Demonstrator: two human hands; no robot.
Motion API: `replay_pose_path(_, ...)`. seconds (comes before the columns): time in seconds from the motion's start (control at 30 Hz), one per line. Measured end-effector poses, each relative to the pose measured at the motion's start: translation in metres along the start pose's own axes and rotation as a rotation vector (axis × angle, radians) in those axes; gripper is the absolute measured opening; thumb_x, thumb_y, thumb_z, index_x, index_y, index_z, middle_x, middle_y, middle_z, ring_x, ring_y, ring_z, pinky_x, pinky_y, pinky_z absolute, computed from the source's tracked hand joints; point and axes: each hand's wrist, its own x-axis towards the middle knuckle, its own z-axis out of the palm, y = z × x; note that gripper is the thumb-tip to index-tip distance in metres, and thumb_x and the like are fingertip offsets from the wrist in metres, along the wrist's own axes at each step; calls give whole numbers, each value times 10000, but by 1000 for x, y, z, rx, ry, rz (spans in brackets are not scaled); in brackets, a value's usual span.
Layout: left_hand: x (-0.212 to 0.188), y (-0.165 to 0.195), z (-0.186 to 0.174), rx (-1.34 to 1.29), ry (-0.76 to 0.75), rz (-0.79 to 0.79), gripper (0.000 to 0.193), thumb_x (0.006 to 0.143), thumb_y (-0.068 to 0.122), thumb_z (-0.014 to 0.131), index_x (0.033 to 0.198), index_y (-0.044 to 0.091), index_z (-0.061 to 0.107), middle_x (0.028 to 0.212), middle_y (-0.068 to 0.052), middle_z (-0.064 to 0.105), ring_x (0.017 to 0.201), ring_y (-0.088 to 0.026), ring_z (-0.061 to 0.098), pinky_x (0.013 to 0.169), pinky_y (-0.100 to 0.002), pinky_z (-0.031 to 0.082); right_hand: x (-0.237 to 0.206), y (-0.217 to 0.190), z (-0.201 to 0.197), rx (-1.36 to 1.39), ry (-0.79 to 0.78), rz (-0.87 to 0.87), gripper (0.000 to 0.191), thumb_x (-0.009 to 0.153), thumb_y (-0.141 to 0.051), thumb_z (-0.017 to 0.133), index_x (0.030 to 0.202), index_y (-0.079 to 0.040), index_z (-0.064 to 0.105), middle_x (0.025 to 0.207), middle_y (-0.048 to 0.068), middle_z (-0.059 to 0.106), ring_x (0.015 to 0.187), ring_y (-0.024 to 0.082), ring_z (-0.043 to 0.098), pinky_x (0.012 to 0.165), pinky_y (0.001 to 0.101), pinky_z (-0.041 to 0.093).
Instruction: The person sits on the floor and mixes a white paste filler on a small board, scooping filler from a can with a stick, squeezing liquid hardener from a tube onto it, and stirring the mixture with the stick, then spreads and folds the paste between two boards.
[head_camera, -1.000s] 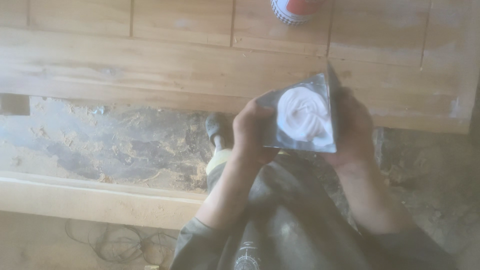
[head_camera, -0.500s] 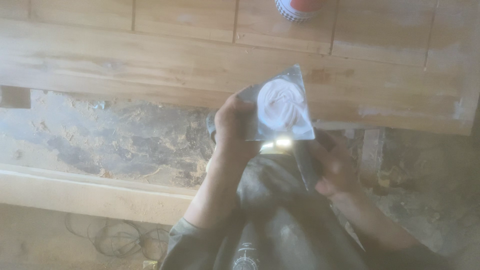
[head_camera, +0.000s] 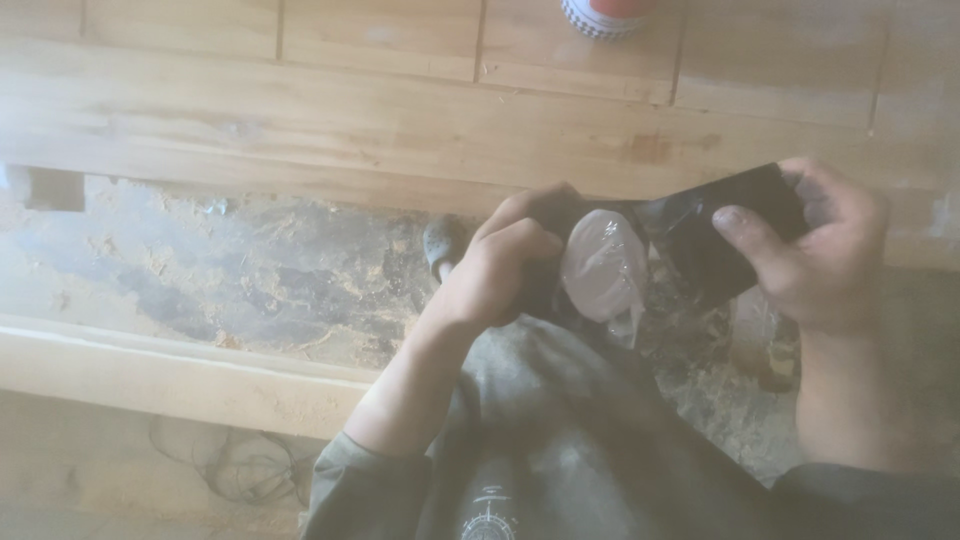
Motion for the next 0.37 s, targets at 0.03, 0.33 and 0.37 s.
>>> replay_pose_path(0.03,1,-3,1,-33,-2,-19,560,867,128,498,1401,-38,528,1289,-130,619,1208,-224,576,1009,-319,466,1,2,1,-14,4,-10,194,1050,-154,765,1088,13,672,1004,107,738,909,133,723,815,256,594)
replay_pose_path(0.33,15,-29,-1,87,-43,-7,479,1029,118,502,1459,-79,423,1264,-205,479,1147,-236,462,1018,-312,444,-1,25,14,-1,59,67,279,1047,-200,781,1146,33,664,1080,114,730,988,143,701,888,262,565)
replay_pose_path(0.37,17,-31,-4,91,-42,-9,479,1029,118,502,1459,-79,423,1264,-205,479,1147,-236,462,1018,-312,444,-2,27,16,38,79,135,282,1053,-194,787,1165,37,672,1088,127,735,988,148,691,899,266,555)
